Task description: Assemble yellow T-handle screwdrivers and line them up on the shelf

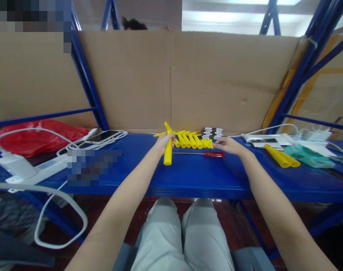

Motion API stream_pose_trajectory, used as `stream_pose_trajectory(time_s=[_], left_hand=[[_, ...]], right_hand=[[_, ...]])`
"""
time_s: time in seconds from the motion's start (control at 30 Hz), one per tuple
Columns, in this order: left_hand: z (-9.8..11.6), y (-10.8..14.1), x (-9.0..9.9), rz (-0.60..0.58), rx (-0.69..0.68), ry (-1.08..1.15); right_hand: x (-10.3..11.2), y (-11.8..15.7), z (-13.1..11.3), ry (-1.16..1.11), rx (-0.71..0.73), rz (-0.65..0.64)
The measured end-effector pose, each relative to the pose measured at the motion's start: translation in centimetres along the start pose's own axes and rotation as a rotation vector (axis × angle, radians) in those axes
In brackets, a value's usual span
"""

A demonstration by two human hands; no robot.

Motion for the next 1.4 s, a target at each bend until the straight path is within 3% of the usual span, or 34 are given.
stream_pose_trajectory(time_s=[0.1,0.27,0.53,0.7,0.97,1.4], left_hand=[[0.4,-0.6,0.8,-0.012,0.019,-0.088],[1.6,-1.8,2.9,0.025,0.041,-0.219],[0.9,-0.8,4.7,-0.015,0.023,-0.232],[0.5,-0.1,4.3,-0.059,0.025,-0.261],[0.6,0.2,4.1,-0.031,-0.001,-0.391],[1.9,0.1,4.1,0.045,-0.345,-0.841]], right_hand=[[-1.2,0.3,-0.5,-0.039,0.023,-0.17],[-2.4,0.5,-0.5,-0.037,0.021,-0.284],[-3.1,0.3,-0.9,0.059,0.044,-0.293],[-3.3,0.2,-0.9,0.059,0.045,-0.282],[-3.7,-0.1,-0.5,0.034,0.077,-0.28],[-4.1,-0.3,-0.3,0.043,0.094,-0.28]])
Point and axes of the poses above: each hand's wrist, its own y-axis away from the middle knuckle, its own x-axis out of the back of the hand, z = x × y, the point moved 7 cm from there along -y, towards the middle knuckle, and after that the axes turned 9 degrees about y, right-handed, at the moved point
